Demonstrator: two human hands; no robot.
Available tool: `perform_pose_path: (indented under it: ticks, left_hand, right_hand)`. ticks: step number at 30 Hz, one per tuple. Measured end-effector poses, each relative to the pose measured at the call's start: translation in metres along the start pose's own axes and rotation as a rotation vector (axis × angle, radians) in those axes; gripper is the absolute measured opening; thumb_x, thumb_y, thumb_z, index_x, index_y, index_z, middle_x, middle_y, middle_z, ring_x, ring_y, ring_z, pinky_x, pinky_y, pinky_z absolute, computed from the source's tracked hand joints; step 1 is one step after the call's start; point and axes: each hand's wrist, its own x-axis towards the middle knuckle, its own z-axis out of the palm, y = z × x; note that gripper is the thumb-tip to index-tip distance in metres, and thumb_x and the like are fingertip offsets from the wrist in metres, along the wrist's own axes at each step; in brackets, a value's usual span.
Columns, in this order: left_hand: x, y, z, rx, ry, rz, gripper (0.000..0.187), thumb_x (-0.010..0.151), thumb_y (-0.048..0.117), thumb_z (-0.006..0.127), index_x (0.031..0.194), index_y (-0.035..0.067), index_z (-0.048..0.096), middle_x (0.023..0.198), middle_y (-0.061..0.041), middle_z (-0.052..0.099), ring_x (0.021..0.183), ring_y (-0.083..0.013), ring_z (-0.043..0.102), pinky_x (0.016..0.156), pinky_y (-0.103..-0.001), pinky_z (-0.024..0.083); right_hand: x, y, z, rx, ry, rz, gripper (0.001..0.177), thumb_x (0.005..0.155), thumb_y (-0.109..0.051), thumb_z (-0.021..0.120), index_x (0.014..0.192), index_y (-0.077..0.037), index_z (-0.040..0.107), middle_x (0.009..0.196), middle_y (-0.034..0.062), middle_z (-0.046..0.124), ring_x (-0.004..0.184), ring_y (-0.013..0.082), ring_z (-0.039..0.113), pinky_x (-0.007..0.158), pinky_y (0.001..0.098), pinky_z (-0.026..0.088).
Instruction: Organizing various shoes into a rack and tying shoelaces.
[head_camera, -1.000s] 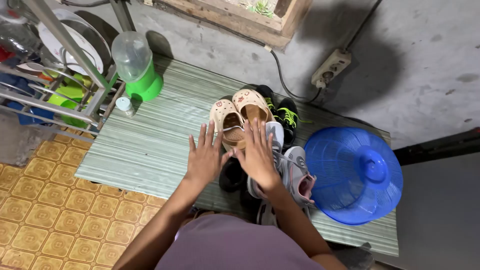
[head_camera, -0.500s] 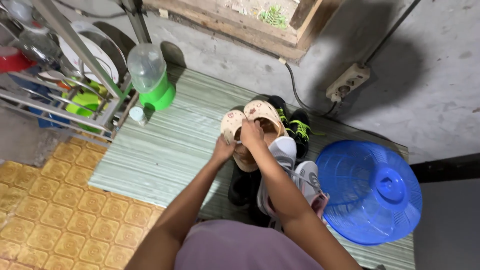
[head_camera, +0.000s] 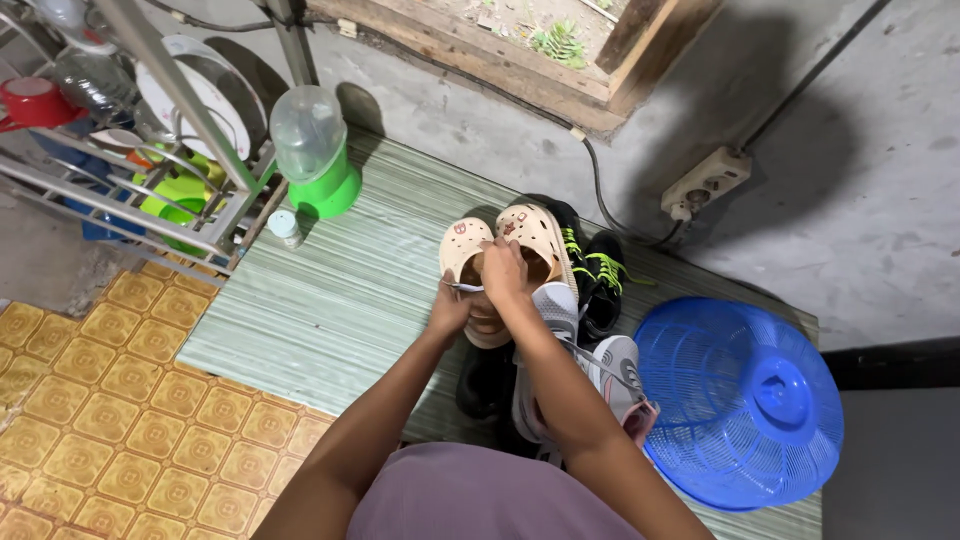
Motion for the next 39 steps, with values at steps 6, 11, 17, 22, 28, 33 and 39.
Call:
perform_pose_path:
  ticks: [6,11,17,22,28,33,39]
  left_hand:
    - [-0.079,0.203,-0.001,0.422,0.216,-0.376,0.083,0.09,-0.007,0.048,0.166,0.01,0.019,0.121,-0.025,0.069,0.087,-0.0347,0.066,0.073,-0.042,0.054]
    - [-0.083,0.15,-0.07,0.258,0.333,0.012,0.083,0.082,-0.014,0.052,0.159,0.004,0.026,0.115,-0.013,0.068,0.087,-0.0167,0.068,0.072,-0.031,0.057]
    - [-0.131,0.157,-0.132,0.228,0.514,0.088,0.08,0.083,-0.014,0.052,0.159,0.003,0.03,0.117,-0.017,0.068,0.091,-0.0188,0.07,0.077,-0.03,0.059]
    - [-0.183,0.171,-0.168,0.173,0.667,-0.003,0.081,0.085,-0.012,0.052,0.16,0.005,0.03,0.119,-0.022,0.069,0.094,-0.0197,0.07,0.08,-0.03,0.058]
    - [-0.204,0.13,-0.222,0.13,0.747,0.117,0.078,0.086,-0.013,0.05,0.159,0.001,0.03,0.134,-0.021,0.063,0.105,-0.0202,0.068,0.087,-0.03,0.056]
    - [-0.211,0.114,-0.241,0.547,0.916,0.156,0.081,0.077,-0.018,0.054,0.154,0.006,0.042,0.137,-0.024,0.052,0.123,-0.0343,0.058,0.107,-0.039,0.047]
    - [-0.212,0.119,-0.235,0.637,0.948,0.057,0.085,0.074,-0.019,0.051,0.153,0.011,0.046,0.135,-0.024,0.055,0.127,-0.0418,0.053,0.112,-0.044,0.043]
  right_hand:
    - [-0.007,-0.055,-0.015,0.104,0.068,-0.147,0.034,0.087,0.0,0.061,0.118,-0.008,0.073,0.112,0.0122,0.068,0.106,0.0367,0.061,0.089,0.0475,0.053]
    - [-0.013,-0.104,-0.007,0.204,0.085,-0.27,0.032,0.089,-0.003,0.062,0.119,-0.008,0.073,0.109,0.0132,0.068,0.105,0.038,0.061,0.091,0.0486,0.052]
    - [-0.036,-0.174,0.008,0.297,0.009,-0.42,0.03,0.089,-0.003,0.061,0.116,-0.008,0.074,0.109,0.0143,0.069,0.105,0.0395,0.061,0.09,0.0494,0.051]
    - [-0.057,-0.223,0.039,0.358,-0.1,-0.519,0.029,0.092,-0.004,0.059,0.116,-0.01,0.074,0.11,0.0134,0.069,0.106,0.0389,0.062,0.091,0.05,0.051]
    - [-0.076,-0.261,0.077,0.378,-0.158,-0.65,0.031,0.091,-0.004,0.059,0.118,-0.009,0.073,0.113,0.0156,0.068,0.105,0.04,0.062,0.09,0.0506,0.052]
    - [-0.085,-0.279,0.103,0.356,-0.234,-0.669,0.032,0.09,-0.004,0.059,0.119,-0.009,0.073,0.118,0.0146,0.067,0.11,0.0395,0.061,0.094,0.0511,0.05]
    - [-0.09,-0.283,0.11,0.307,-0.299,-0.686,0.032,0.089,-0.003,0.058,0.118,-0.009,0.072,0.123,0.012,0.067,0.115,0.0372,0.061,0.096,0.0489,0.051]
